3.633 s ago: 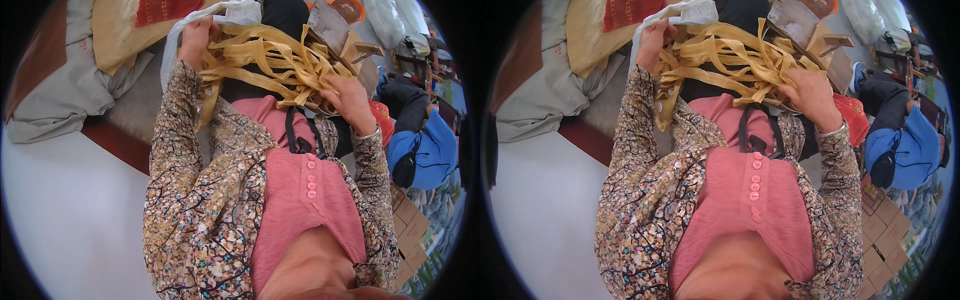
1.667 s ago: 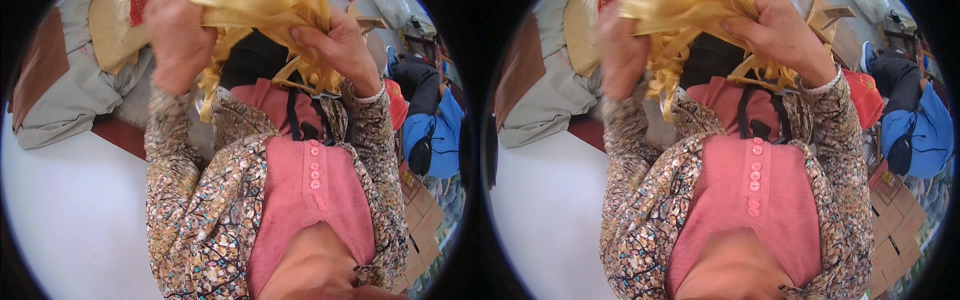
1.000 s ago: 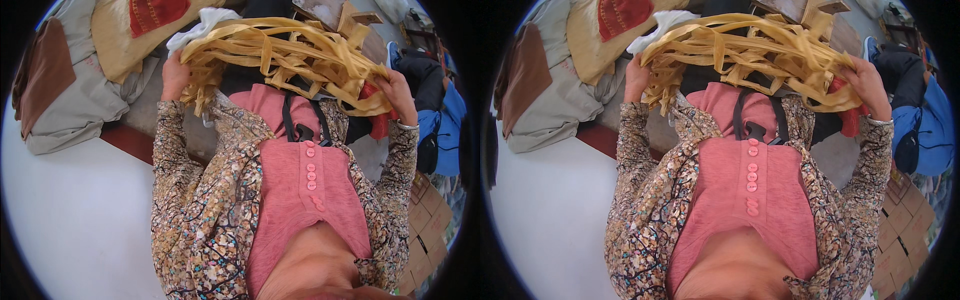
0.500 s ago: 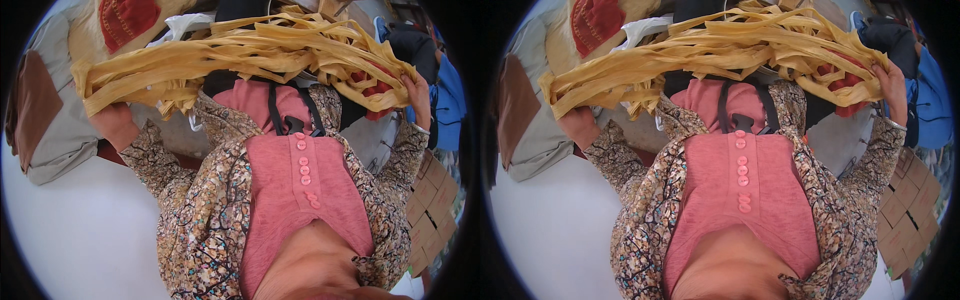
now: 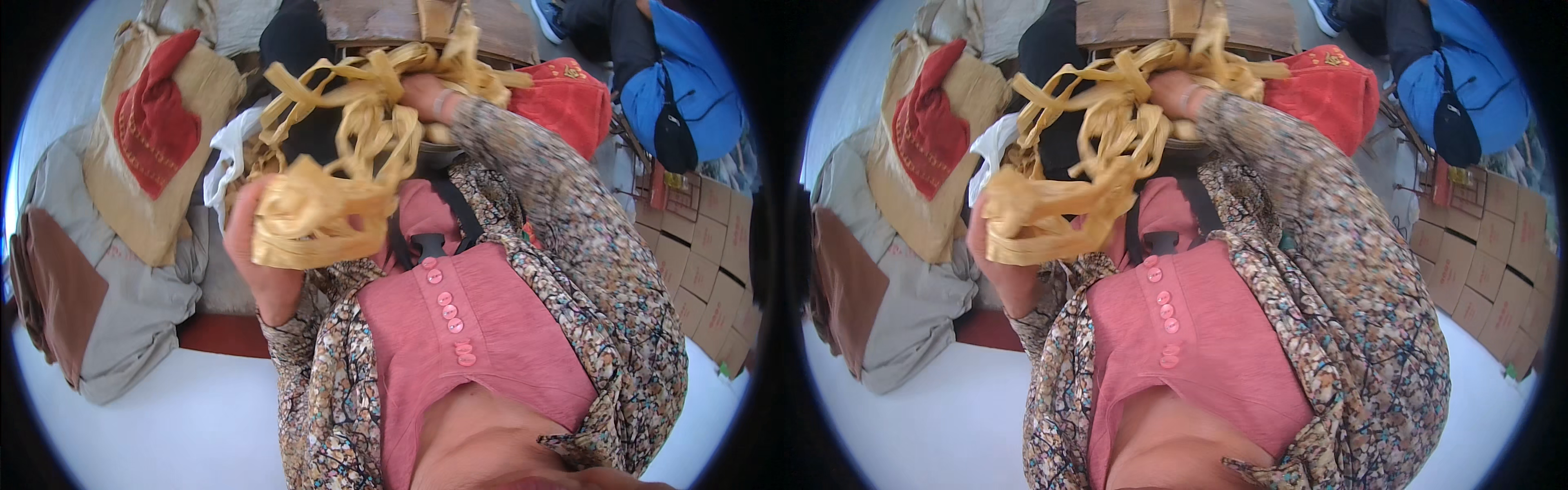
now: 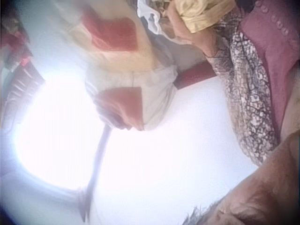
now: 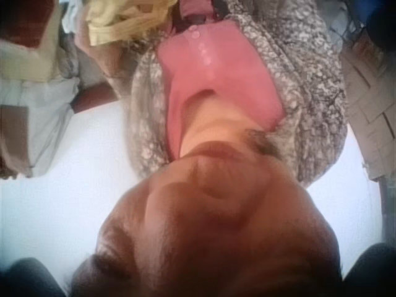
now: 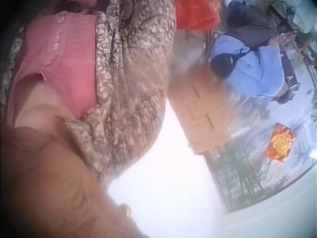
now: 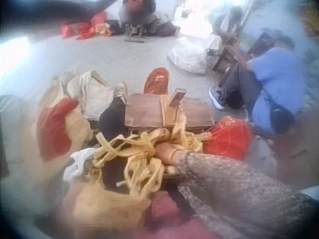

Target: The person sits on the floor and repeatedly picks up dried banana leaves from a metal bowl, separates them by hand, and places them into a white plastic bag. The person continues this process throughout the clip.

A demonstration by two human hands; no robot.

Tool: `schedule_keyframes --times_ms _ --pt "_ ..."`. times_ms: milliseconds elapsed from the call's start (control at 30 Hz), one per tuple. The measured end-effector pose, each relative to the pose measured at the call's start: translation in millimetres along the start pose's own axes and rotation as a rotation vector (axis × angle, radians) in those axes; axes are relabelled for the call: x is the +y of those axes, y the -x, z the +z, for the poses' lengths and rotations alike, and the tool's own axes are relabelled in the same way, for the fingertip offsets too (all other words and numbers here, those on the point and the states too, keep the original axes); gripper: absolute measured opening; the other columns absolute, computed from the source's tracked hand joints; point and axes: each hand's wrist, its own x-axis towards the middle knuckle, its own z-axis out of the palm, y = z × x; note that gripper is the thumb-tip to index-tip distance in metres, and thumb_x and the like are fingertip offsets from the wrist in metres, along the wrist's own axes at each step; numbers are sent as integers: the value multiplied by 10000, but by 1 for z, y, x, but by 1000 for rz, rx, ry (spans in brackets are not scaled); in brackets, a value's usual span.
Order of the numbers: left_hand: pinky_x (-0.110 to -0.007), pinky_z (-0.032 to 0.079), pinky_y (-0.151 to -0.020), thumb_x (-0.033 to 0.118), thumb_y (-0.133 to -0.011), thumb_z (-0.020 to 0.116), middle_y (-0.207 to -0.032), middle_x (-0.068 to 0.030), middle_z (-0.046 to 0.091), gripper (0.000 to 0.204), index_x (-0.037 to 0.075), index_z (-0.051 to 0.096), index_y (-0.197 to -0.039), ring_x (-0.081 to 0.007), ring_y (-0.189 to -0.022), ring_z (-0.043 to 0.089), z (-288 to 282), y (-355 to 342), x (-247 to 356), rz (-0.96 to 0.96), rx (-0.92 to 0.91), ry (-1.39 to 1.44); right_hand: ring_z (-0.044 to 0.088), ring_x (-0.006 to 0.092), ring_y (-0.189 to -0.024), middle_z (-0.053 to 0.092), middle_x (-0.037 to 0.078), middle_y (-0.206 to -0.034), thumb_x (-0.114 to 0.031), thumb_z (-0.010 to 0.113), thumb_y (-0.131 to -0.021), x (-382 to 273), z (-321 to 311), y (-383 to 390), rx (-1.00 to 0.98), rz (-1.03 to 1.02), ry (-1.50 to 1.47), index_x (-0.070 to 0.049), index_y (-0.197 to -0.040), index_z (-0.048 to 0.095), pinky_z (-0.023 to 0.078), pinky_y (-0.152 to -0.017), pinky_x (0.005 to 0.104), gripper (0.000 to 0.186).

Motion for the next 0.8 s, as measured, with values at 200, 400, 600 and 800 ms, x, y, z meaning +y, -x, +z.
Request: schedule_keyframes --times_ms 200,400,600,800 --pt "-295 478 -794 20 -767 655 -941 -109 657 282 -7 617 -1045 -199 -876 634 18 -6 4 35 -154 -211 654 363 -943 679 195 -1033 -197 532 -878 -5 -15 -24 33 206 -293 -43 -1028 691 522 -811 427 268" --pt "-348 496 -752 46 -743 678 -923 -156 649 327 7 608 -1060 -333 -846 636 6 -5 -11 169 -213 -353 615 364 -973 642 155 -1038 -132 540 -872 -25 -79 57 197 47 -81 -96 -1170 579 496 -818 456 303" --pt "-391 497 -666 129 -734 704 -841 -138 640 306 71 607 -1018 -342 -784 636 15 -4 -25 167 -97 -498 614 277 -1079 605 151 -1210 -230 776 -745 -144 -157 86 545 -374 -627 -72 -1359 483 494 -901 349 698" --pt "-405 483 -631 160 -717 707 -794 -121 622 310 55 598 -988 -316 -746 626 24 7 -5 260 -40 -616 572 250 -1153 535 151 -1321 -95 793 -701 -159 -114 41 557 -250 -774 -121 -1420 408 446 -974 338 816"
